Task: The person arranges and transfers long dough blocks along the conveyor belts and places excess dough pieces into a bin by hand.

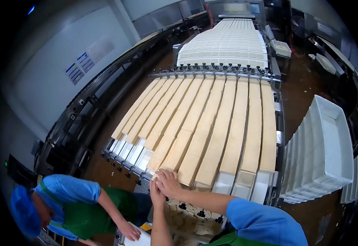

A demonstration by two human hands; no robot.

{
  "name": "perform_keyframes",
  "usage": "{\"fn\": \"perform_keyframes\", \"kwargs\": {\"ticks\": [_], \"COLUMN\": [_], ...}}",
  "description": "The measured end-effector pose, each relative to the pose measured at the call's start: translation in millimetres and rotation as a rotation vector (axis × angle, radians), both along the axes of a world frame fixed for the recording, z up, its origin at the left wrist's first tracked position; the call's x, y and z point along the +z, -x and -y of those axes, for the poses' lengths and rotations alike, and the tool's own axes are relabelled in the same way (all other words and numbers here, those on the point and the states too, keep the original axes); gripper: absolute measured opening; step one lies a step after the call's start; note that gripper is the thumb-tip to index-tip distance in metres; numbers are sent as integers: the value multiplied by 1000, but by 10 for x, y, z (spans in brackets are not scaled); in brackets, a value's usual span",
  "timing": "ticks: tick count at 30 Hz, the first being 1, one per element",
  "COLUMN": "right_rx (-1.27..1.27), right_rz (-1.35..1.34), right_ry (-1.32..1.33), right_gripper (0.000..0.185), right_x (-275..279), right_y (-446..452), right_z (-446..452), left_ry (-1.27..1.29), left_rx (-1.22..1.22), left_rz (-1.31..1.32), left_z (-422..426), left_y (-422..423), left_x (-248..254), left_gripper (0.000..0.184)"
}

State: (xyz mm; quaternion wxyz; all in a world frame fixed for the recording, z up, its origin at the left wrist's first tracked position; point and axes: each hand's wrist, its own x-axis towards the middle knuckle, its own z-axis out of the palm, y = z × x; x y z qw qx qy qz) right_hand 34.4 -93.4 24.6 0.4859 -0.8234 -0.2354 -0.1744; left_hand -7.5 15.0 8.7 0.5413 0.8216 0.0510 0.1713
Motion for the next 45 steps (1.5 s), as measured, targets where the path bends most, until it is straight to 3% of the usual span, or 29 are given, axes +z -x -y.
{"fn": "perform_keyframes", "kwargs": {"ticks": [4, 8, 10, 12, 14, 16, 20, 21, 22, 24, 26, 28, 29, 31, 36, 45], "right_rx": [51, -6, 28, 31, 49, -6, -13, -32, 10, -23, 2, 17, -10, 17, -63, -73], "right_rz": [71, 239, 329, 269, 288, 288, 299, 298, 312, 270, 296, 330, 320, 325, 399, 347], "right_ry": [-15, 220, 289, 373, 286, 303, 358, 389, 406, 406, 459, 503, 493, 529, 547, 558], "right_gripper": [44, 42, 40, 29, 21, 24, 24, 27, 27, 29, 30, 31, 32, 33, 32, 35], "right_x": [-91, -174, -171, -210, -264, -270, -263, -263, -275, -321, -349, -313, -305, -310, -360, -337], "right_y": [32, -7, -3, -3, -19, -5, -2, 1, -8, -22, -30, -45, -53, -27, -47, -45], "right_z": [-20, -39, -9, -30, -97, -97, -82, -82, -88, -114, -99, -130, -132, -100, -107, -93], "left_ry": [211, 257, -247, -180, -487, -343, -90, 408, 525, 470, 148, -364, -362, -590, -919, -1006], "left_rx": [169, 386, 613, 539, 434, 274, 289, 448, 442, 522, 473, 258, 332, 337, 230, 190], "left_rz": [47, 109, -9, 90, 24, -234, -309, -319, -401, -100, 272, 802, 887, 1002, 914, 767], "left_z": [-27, -113, 116, 318, 467, 583, 762, 696, 730, 153, -238, -104, -23, 192, 659, 882], "left_y": [152, 599, 987, 1354, 1813, 2268, 2909, 3062, 3090, 3443, 3923, 3946, 4154, 4371, 4282, 4146], "left_x": [-77, -327, -214, -324, -432, -540, -195, -279, 686, 996, 1486, 2761, 3144, 3694, 4035, 3972], "left_gripper": [46, 50, 48, 50, 54, 46, 28, 28, 28, 37, 50, 49, 52, 51, 51, 49]}}
